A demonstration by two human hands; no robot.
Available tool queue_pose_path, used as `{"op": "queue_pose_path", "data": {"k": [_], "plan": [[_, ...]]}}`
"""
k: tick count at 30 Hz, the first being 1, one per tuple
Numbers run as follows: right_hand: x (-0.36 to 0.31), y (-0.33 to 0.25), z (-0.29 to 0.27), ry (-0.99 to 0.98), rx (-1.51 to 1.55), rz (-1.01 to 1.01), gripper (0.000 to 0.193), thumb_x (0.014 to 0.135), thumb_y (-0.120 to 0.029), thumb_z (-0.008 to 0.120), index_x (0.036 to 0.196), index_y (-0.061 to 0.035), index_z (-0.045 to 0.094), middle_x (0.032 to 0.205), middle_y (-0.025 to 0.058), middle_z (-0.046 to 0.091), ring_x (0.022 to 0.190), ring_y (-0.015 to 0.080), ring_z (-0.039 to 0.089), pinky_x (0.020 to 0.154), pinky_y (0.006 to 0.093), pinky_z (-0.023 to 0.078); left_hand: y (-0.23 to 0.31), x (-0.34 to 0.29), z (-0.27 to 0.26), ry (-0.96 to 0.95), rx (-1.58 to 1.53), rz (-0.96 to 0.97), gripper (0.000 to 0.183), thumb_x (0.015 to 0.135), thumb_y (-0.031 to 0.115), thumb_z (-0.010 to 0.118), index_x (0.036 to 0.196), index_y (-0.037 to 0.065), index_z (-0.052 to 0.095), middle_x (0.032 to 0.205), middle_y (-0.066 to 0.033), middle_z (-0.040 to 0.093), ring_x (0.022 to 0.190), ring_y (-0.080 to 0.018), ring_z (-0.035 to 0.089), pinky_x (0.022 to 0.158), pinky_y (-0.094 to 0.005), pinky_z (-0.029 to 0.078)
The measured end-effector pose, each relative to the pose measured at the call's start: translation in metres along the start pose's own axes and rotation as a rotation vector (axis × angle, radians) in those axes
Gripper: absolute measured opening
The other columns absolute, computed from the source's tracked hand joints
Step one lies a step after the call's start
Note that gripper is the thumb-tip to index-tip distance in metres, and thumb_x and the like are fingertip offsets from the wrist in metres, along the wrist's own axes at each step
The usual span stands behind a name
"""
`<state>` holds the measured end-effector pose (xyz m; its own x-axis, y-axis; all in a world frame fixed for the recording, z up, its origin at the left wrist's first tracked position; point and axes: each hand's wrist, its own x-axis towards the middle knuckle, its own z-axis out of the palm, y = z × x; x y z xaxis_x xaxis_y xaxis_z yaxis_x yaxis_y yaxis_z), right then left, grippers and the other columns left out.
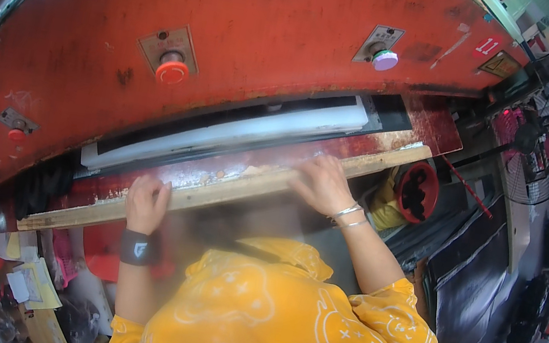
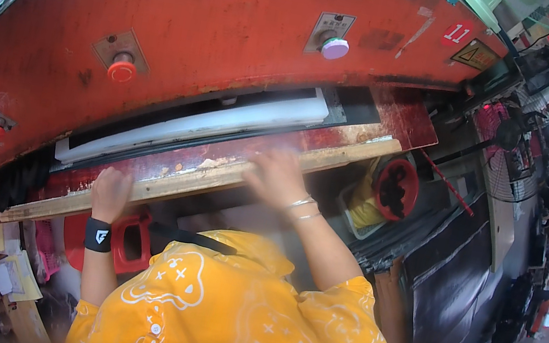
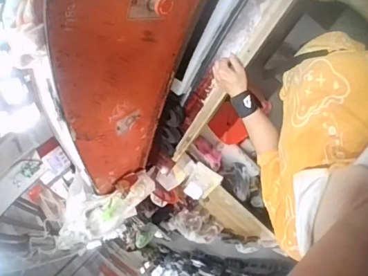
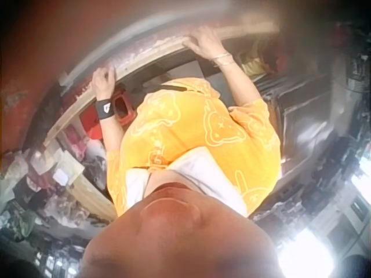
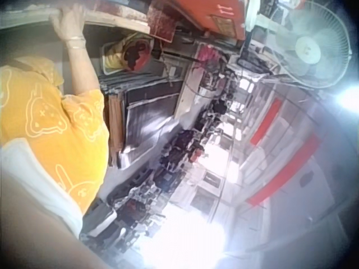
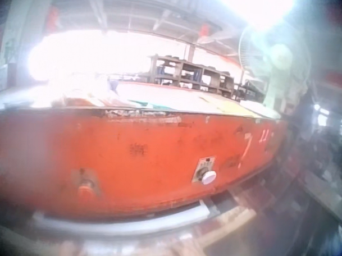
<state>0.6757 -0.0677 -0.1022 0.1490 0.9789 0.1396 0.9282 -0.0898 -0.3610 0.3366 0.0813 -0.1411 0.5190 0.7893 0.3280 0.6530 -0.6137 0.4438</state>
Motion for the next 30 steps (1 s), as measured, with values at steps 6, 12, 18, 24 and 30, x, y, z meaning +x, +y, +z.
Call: {"op": "queue_pose_path", "data": {"k": [6, 12, 18, 24, 30], "plan": [[-0.004, -0.003, -0.007, -0.097, -0.024, -0.027, 0.034, 0.080, -0.035, 0.062, 0.098, -0.0073, 0.068, 0.098, 0.0173, 0.062, 0.100, 0.0340, 0.054, 0.091, 0.0449, 0.041, 0.007, -0.010, 0.005, -0.013, 0.006, -0.032, 0.020, 0.081, 0.015, 0.063, 0.068, 0.001, 0.058, 0.073, -0.0155, 0.056, 0.075, -0.0357, 0.054, 0.068, -0.0441, 0.042], [0.028, -0.007, -0.032, -0.040, 0.267, 0.264, 0.046, 0.078, -0.039, 0.069, 0.103, -0.0011, 0.065, 0.101, 0.0180, 0.065, 0.096, 0.0315, 0.062, 0.084, 0.0393, 0.048, 0.027, -0.054, 0.000, -0.065, -0.181, -0.042, 0.019, 0.079, 0.015, 0.064, 0.066, 0.001, 0.060, 0.072, -0.0148, 0.058, 0.073, -0.0349, 0.057, 0.065, -0.0437, 0.045], [0.070, -0.044, 0.009, 0.125, 0.033, 0.001, 0.070, 0.065, -0.036, 0.076, 0.127, -0.0128, 0.051, 0.135, 0.0220, 0.041, 0.122, 0.0410, 0.039, 0.101, 0.0489, 0.034, 0.045, -0.097, -0.015, -0.285, -0.249, -0.118, 0.025, 0.076, 0.015, 0.069, 0.060, 0.000, 0.057, 0.060, -0.0144, 0.053, 0.055, -0.0325, 0.055, 0.049, -0.0382, 0.041], [0.020, -0.007, -0.020, 0.032, 0.288, -0.062, 0.067, 0.059, -0.027, 0.073, 0.123, -0.0155, 0.060, 0.142, 0.0177, 0.041, 0.131, 0.0376, 0.038, 0.110, 0.0448, 0.030, 0.061, -0.135, -0.027, -0.431, -0.372, -0.177, 0.021, 0.074, 0.014, 0.071, 0.061, 0.000, 0.062, 0.056, -0.0118, 0.051, 0.049, -0.0260, 0.053, 0.046, -0.0357, 0.038], [-0.005, 0.018, -0.036, 0.087, -0.039, 0.077, 0.061, 0.061, -0.026, 0.071, 0.121, -0.0157, 0.061, 0.141, 0.0116, 0.044, 0.128, 0.0379, 0.039, 0.106, 0.0449, 0.035, 0.068, -0.145, -0.027, -0.449, -0.356, -0.037, 0.020, 0.072, 0.011, 0.072, 0.060, -0.001, 0.061, 0.055, -0.0117, 0.050, 0.049, -0.0277, 0.053, 0.046, -0.0368, 0.038]]}}
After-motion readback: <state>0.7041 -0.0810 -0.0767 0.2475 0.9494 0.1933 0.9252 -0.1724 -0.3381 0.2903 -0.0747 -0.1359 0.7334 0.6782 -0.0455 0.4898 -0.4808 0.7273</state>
